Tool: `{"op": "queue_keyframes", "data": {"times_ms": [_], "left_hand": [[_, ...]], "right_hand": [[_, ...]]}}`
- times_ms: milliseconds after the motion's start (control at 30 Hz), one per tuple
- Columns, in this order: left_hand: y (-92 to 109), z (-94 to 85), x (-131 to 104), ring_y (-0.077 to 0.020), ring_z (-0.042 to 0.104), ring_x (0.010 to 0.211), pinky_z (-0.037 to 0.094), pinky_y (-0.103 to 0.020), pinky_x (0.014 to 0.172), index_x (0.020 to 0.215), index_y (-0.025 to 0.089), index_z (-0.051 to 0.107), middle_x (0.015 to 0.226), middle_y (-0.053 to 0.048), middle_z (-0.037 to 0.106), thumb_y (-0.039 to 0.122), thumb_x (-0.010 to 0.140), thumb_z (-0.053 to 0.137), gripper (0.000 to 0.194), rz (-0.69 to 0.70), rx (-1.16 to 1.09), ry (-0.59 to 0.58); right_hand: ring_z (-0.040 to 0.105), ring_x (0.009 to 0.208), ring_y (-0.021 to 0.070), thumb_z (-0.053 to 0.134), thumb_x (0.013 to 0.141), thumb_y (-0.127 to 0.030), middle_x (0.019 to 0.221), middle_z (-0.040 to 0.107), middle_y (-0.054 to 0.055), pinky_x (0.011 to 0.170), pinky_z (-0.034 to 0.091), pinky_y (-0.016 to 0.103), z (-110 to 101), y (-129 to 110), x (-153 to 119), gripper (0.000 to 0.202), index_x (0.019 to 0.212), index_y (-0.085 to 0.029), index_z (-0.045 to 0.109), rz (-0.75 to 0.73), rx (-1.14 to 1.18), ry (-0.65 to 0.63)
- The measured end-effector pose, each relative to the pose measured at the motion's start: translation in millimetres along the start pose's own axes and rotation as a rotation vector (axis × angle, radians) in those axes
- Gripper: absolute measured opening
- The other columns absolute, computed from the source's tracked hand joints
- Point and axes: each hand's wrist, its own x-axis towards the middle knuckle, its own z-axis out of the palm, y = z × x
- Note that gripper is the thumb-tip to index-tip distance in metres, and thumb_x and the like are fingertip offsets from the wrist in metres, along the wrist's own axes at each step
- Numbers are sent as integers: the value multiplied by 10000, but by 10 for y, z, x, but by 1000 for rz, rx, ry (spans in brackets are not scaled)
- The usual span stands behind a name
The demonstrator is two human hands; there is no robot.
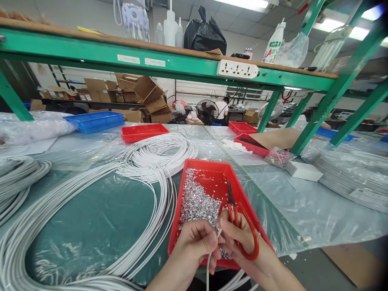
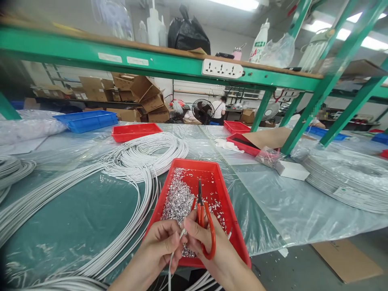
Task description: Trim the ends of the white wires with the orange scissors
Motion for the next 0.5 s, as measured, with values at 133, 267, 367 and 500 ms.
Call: {"op": "queue_keyframes", "data": {"times_ms": [133,267,367,500], "left_hand": [[-15,-61,-2,-46,383,315,314,-142,289,668,84,558,450,-4,485,398,685,684,338,-85,-171,-71],[6,-21,-56,-40,438,370,369,-142,365,680,88,579,502,-5,523,430,667,693,360,-36,-16,30],[-63,-20,-108,-116,603,647,480,-220,627,829,127,667,724,-71,635,431,723,641,323,105,453,47],[-137,-144,-236,-191,532,1068,378,-280,952,1138,225,605,1141,-61,586,360,741,631,420,410,911,-146]], "right_hand": [[326,459,60,760,606,-258,489,424,-33,459,278,181,-2,-141,8,267,613,-116,534,-171,-201,122],[279,457,61,634,726,-416,504,375,-35,436,255,178,-115,-206,96,328,644,-129,499,-216,-392,245],[397,563,107,627,709,-391,625,474,23,525,350,207,-305,-174,192,298,661,-117,520,-189,-602,270],[289,540,100,651,657,-345,537,350,-12,490,268,207,-614,-175,249,314,553,-132,445,-190,-884,405]]}}
